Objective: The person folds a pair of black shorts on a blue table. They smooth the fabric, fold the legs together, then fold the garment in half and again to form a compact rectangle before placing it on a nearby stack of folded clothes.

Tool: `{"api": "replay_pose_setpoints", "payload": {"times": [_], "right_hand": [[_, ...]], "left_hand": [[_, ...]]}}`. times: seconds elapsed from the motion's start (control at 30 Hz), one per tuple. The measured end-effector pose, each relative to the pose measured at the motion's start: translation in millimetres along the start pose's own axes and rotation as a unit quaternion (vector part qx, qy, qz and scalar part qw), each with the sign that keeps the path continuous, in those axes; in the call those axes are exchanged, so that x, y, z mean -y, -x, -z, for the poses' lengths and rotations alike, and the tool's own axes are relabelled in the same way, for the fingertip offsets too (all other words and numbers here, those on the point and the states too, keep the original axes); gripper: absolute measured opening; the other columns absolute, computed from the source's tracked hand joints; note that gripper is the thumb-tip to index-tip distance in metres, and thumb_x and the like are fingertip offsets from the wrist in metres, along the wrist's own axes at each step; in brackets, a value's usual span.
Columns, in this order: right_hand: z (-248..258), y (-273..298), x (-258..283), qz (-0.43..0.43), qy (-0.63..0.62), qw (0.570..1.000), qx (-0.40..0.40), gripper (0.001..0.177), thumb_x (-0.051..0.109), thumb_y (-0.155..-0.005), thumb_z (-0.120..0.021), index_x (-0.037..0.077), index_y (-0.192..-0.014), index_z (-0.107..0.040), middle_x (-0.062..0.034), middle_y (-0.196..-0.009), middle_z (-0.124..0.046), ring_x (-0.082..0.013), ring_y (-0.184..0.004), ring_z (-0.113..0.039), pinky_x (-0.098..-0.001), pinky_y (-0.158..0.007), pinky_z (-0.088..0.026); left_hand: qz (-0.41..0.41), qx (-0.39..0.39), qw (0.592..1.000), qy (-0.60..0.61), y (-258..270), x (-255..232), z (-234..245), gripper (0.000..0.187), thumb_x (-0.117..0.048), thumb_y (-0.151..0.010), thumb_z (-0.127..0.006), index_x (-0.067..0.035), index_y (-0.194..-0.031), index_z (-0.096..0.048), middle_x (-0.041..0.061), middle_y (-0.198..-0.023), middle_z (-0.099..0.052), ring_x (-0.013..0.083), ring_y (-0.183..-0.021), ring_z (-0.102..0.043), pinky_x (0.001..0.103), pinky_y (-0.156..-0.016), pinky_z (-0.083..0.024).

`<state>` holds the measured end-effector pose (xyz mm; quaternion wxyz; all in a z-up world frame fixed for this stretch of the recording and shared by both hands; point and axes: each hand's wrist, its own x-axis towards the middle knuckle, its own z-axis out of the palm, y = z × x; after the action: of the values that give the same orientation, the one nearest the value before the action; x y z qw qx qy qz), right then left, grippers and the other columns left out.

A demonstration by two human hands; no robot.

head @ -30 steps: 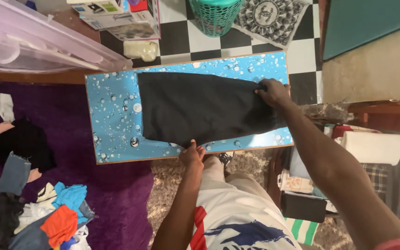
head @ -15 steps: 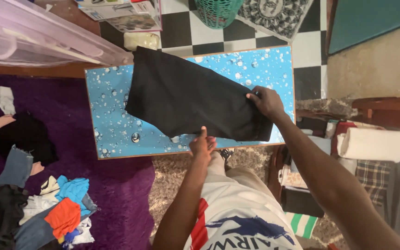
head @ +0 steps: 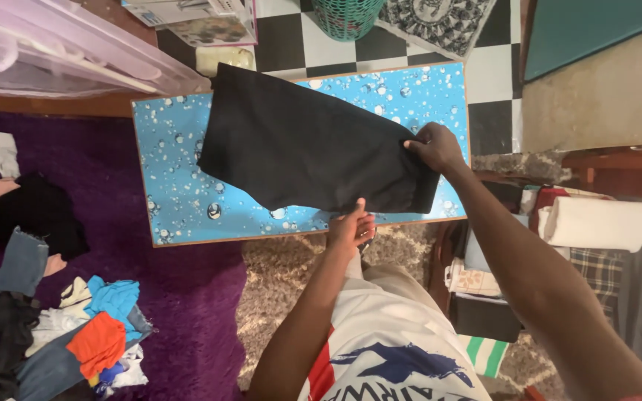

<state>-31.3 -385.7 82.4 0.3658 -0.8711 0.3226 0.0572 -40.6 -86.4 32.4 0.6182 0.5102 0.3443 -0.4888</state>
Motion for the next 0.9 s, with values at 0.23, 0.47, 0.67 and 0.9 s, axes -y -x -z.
{"api": "replay_pose_setpoints", "payload": {"times": [0.23, 0.47, 0.67, 0.9], "right_hand": [[2, 5, -8, -0.041, -0.034, 0.998, -0.032, 0.041, 0.044, -0.09, -0.079, 0.006, -0.108, -0.076, -0.0158, -0.103, -0.077, -0.0296, -0.095, -0.074, -0.0407, -0.086, -0.056], [-5, 47, 8, -0.059, -0.046, 0.989, -0.129, 0.046, 0.038, -0.084, -0.083, 0.003, -0.112, -0.074, -0.0183, -0.106, -0.073, -0.0312, -0.092, -0.072, -0.041, -0.081, -0.056], [2, 55, 14, -0.106, -0.064, 0.983, -0.135, 0.046, 0.038, -0.09, -0.082, 0.003, -0.116, -0.069, -0.0184, -0.11, -0.072, -0.033, -0.102, -0.071, -0.0424, -0.089, -0.055], [-27, 105, 55, 0.099, 0.035, 0.96, -0.261, 0.032, 0.014, -0.096, -0.07, 0.003, -0.127, -0.065, -0.0203, -0.134, -0.061, -0.0418, -0.126, -0.055, -0.0518, -0.106, -0.043]], "left_hand": [[-0.027, -0.004, 1.0, 0.006, -34, 27, -22, 0.04, -0.037, -0.091, -0.072, 0.0, -0.103, -0.063, 0.012, -0.087, -0.076, 0.0184, -0.067, -0.069, 0.038, -0.061, -0.063], [0.088, 0.029, 0.996, -0.001, 10, 16, -59, 0.055, -0.051, -0.098, -0.069, 0.002, -0.11, -0.06, 0.014, -0.098, -0.071, 0.0231, -0.08, -0.069, 0.044, -0.076, -0.064], [0.055, 0.082, 0.994, 0.038, -35, 52, -65, 0.051, -0.048, -0.095, -0.066, 0.001, -0.11, -0.059, 0.015, -0.102, -0.072, 0.0249, -0.089, -0.07, 0.046, -0.082, -0.064], [0.066, 0.107, 0.991, -0.051, -10, 46, -55, 0.054, -0.06, -0.098, -0.06, -0.007, -0.097, -0.064, 0.006, -0.085, -0.071, 0.0186, -0.074, -0.067, 0.041, -0.07, -0.059]]}}
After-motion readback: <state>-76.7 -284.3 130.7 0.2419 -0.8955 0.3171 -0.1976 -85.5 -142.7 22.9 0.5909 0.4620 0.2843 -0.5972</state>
